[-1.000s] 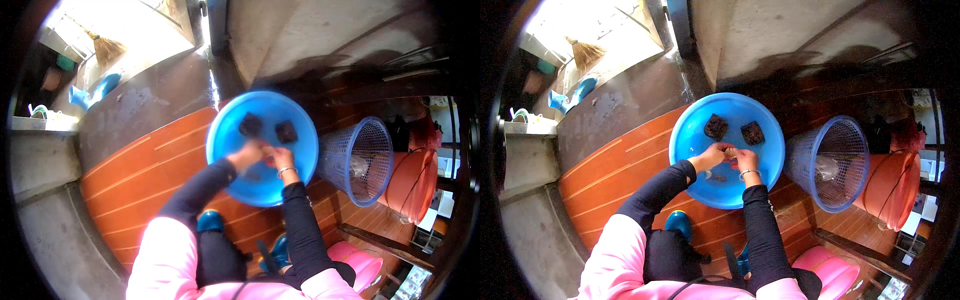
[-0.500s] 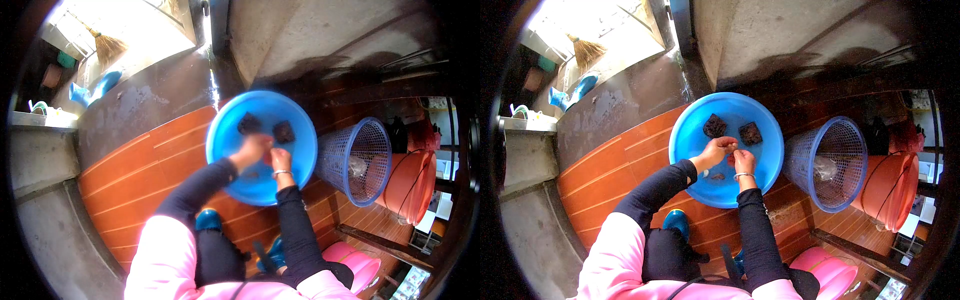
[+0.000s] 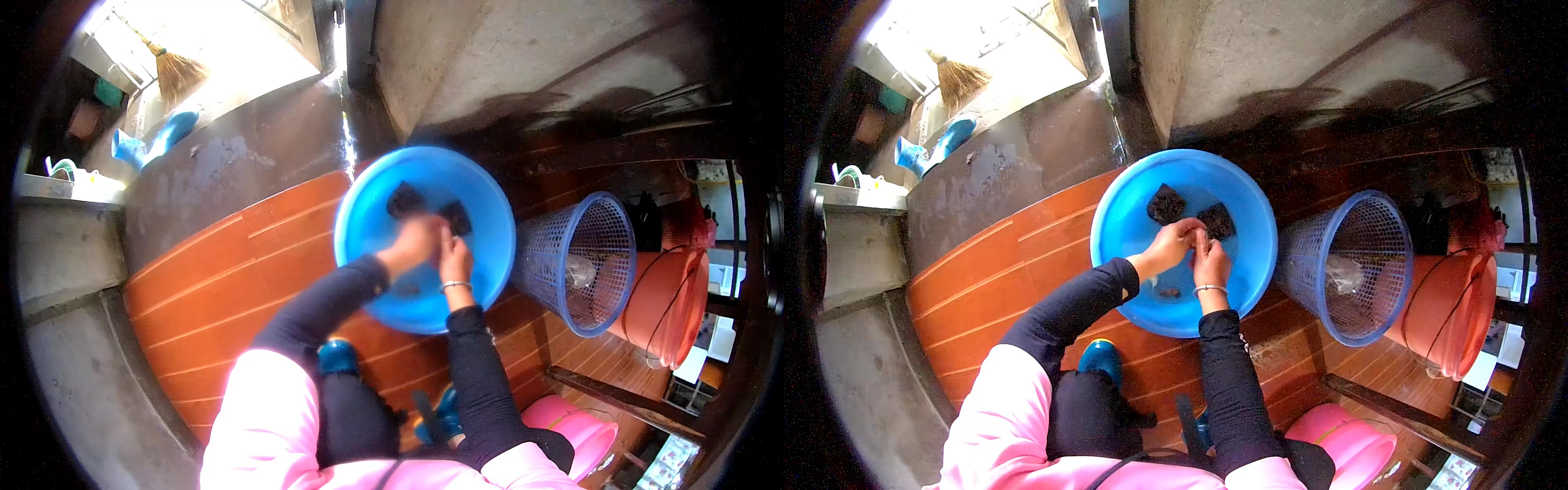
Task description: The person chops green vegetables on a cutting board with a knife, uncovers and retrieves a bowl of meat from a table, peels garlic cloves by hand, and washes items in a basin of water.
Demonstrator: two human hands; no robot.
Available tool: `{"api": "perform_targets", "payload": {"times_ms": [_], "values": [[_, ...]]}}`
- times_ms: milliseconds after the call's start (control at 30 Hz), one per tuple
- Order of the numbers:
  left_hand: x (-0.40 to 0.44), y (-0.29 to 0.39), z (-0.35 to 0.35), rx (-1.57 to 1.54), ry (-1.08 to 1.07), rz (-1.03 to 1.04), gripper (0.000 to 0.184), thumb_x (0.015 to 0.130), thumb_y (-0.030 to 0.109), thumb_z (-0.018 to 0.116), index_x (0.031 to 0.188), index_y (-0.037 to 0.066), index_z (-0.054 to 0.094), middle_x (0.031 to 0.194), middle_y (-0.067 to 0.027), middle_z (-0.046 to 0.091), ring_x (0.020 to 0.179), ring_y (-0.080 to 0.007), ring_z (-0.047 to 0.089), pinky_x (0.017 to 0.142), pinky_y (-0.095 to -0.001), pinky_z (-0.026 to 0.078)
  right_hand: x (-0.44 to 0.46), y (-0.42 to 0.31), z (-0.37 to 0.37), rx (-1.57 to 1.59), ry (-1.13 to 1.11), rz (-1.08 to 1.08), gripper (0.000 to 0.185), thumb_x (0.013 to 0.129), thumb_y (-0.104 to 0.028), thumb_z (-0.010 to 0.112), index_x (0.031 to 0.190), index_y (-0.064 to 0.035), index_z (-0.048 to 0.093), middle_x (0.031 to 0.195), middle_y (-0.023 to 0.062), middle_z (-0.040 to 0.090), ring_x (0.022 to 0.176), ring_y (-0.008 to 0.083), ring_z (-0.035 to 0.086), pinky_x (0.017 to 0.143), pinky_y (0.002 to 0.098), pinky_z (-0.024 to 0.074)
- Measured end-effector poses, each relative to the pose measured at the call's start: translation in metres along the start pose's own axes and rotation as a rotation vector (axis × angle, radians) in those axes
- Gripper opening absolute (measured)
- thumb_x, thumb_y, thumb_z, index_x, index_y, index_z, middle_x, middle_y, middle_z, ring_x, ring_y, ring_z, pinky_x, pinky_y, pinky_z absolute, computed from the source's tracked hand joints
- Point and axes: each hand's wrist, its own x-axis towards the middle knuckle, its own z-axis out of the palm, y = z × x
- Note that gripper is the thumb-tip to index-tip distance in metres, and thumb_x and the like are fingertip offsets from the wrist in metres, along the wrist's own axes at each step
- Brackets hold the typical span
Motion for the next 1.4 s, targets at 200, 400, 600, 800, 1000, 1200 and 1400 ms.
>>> {"api": "perform_targets", "payload": {"times_ms": [200,400,600,800,1000,1200,1400], "values": [[-0.011,0.019,0.012,0.585,0.231,0.343,0.02,0.088,0.02,0.042,0.093,0.001,0.045,0.075,-0.0204,0.058,0.067,-0.0351,0.057,0.057,-0.0432,0.045,0.006,0.017,0.008,-0.308,0.164,-0.211,0.04,0.088,-0.037,0.035,0.072,-0.0045,0.051,0.066,0.0183,0.059,0.06,0.0364,0.056,0.053,0.0449,0.044],[-0.005,0.018,0.014,0.506,0.197,0.339,0.022,0.088,0.024,0.04,0.087,0.003,0.045,0.072,-0.0228,0.054,0.065,-0.042,0.051,0.055,-0.0476,0.04,0.005,0.009,-0.002,-0.35,0.226,-0.301,0.032,0.089,-0.028,0.036,0.072,-0.0044,0.051,0.065,0.0188,0.057,0.06,0.0363,0.055,0.052,0.045,0.0429],[-0.004,0.012,0.021,0.15,0.197,0.231,0.026,0.09,0.028,0.038,0.086,0.003,0.046,0.06,-0.0108,0.048,0.05,-0.0252,0.047,0.045,-0.0341,0.037,0.004,0.006,-0.006,-0.259,0.251,-0.359,0.029,0.088,-0.023,0.036,0.073,-0.003,0.051,0.065,0.0196,0.056,0.06,0.0377,0.054,0.052,0.0455,0.0422],[0.009,-0.006,0.027,-0.269,0.094,0.165,0.027,0.091,0.034,0.036,0.087,0.009,0.046,0.055,0.0011,0.039,0.041,-0.0094,0.035,0.036,-0.0231,0.024,0.004,-0.016,-0.014,-0.085,0.274,-0.288,0.031,0.088,-0.024,0.037,0.076,-0.0007,0.052,0.072,0.0229,0.056,0.064,0.0403,0.053,0.054,0.0455,0.0414],[0.006,0.019,0.011,-0.527,-0.021,0.059,0.031,0.09,0.041,0.035,0.085,0.012,0.045,0.051,0.0018,0.033,0.038,-0.0089,0.029,0.034,-0.0222,0.02,0.012,-0.02,-0.021,0.23,0.178,-0.118,0.031,0.09,-0.026,0.036,0.075,-0.0019,0.05,0.063,0.0143,0.055,0.052,0.0263,0.054,0.045,0.0347,0.0412],[0.008,0.057,-0.019,-0.655,-0.228,-0.016,0.032,0.09,0.037,0.035,0.083,0.009,0.047,0.059,-0.0053,0.048,0.047,-0.0163,0.049,0.037,-0.0249,0.035,0.009,-0.001,-0.017,0.581,-0.154,0.189,0.026,0.089,-0.023,0.038,0.084,-0.0029,0.053,0.062,0.0072,0.052,0.054,0.0147,0.052,0.046,0.0273,0.0427],[0.012,0.048,-0.047,-0.443,-0.163,0.213,0.015,0.083,0.023,0.045,0.087,0.009,0.051,0.077,-0.0097,0.057,0.061,-0.018,0.054,0.045,-0.0267,0.045,0.004,0.021,0.016,-0.821,-0.709,-0.297,0.031,0.083,-0.028,0.045,0.097,-0.0046,0.059,0.092,0.0174,0.06,0.088,0.0352,0.056,0.077,0.041,0.0444]]}}
